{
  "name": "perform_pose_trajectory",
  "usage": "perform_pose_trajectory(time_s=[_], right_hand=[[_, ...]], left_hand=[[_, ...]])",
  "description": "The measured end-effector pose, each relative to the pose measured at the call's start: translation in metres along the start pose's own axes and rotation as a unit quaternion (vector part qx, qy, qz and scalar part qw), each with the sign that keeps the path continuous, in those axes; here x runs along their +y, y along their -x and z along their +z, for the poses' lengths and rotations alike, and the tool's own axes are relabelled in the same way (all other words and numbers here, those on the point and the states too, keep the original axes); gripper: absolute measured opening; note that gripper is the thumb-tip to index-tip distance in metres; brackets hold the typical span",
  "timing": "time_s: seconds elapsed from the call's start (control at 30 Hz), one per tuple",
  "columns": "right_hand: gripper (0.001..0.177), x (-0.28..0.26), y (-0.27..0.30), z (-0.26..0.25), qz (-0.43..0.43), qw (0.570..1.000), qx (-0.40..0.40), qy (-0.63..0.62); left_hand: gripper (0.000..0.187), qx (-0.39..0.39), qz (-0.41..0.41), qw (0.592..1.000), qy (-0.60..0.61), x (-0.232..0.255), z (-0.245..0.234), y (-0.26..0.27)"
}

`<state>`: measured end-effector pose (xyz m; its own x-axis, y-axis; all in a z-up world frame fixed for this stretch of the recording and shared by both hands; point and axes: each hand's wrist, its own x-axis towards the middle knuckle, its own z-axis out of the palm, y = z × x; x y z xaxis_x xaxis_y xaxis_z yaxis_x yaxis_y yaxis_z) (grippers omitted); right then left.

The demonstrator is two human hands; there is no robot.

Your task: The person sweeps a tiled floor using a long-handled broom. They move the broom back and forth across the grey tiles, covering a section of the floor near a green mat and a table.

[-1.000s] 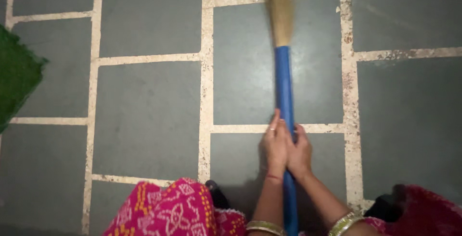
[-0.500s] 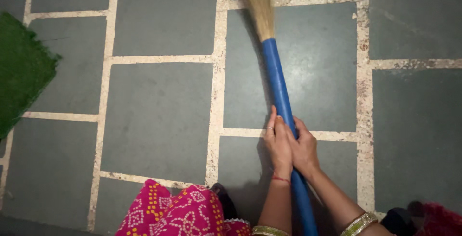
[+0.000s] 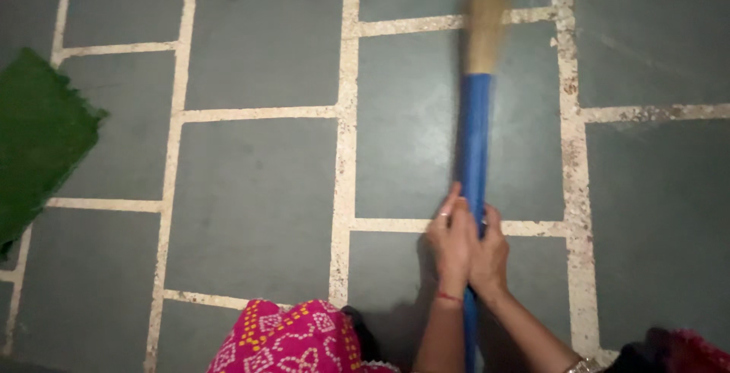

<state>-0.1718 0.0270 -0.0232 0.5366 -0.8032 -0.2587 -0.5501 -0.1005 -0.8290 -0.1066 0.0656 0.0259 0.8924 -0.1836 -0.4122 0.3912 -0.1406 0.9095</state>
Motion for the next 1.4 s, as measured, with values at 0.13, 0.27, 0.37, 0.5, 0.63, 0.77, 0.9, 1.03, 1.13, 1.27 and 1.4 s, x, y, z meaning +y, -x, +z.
perform_pose_trajectory(time_s=[0.13,0.27,0.37,0.5,0.63,0.77,0.9,1.03,1.13,1.27,1.4], right_hand=[[0.045,-0.014,0.001,-0.003,0.039,0.995,-0.087,0.013],[0.045,0.008,0.003,0.004,0.086,0.996,-0.03,-0.007],[0.045,0.036,0.006,0.004,0.075,0.995,0.044,-0.055],[0.048,0.04,0.004,-0.002,0.104,0.99,0.081,-0.039],[0.044,0.019,0.006,-0.007,0.045,0.999,0.023,-0.014],[0.044,0.006,0.004,-0.01,0.05,0.996,-0.07,-0.018],[0.043,0.023,0.0,-0.007,0.076,0.995,-0.063,-0.032],[0.044,0.045,0.006,-0.006,0.067,0.997,0.044,-0.02],[0.047,0.038,0.004,-0.008,0.089,0.993,0.066,-0.032],[0.046,0.001,-0.011,-0.014,0.024,0.999,0.011,-0.019],[0.044,-0.031,-0.049,-0.013,0.028,0.995,-0.077,0.047]], left_hand=[[0.042,0.063,-0.019,0.996,0.064,-0.017,-0.004,0.002],[0.042,0.007,-0.115,0.991,-0.06,-0.002,0.001,0.002],[0.038,-0.066,-0.064,0.985,-0.148,0.003,0.008,0.007],[0.036,-0.103,-0.027,0.989,-0.106,0.01,0.015,0.01],[0.04,-0.058,-0.144,0.98,-0.126,0.012,0.005,0.013],[0.044,0.03,-0.061,0.998,0.012,-0.005,0.006,0.013],[0.045,-0.006,-0.081,0.992,-0.094,-0.007,0.01,0.009],[0.041,-0.108,0.036,0.985,-0.127,-0.001,0.018,0.012],[0.042,-0.139,-0.093,0.971,-0.17,0.006,0.023,0.009],[0.045,-0.067,-0.012,0.996,-0.064,0.002,0.019,-0.005],[0.055,-0.024,-0.057,0.998,0.032,0.016,0.027,-0.027]])
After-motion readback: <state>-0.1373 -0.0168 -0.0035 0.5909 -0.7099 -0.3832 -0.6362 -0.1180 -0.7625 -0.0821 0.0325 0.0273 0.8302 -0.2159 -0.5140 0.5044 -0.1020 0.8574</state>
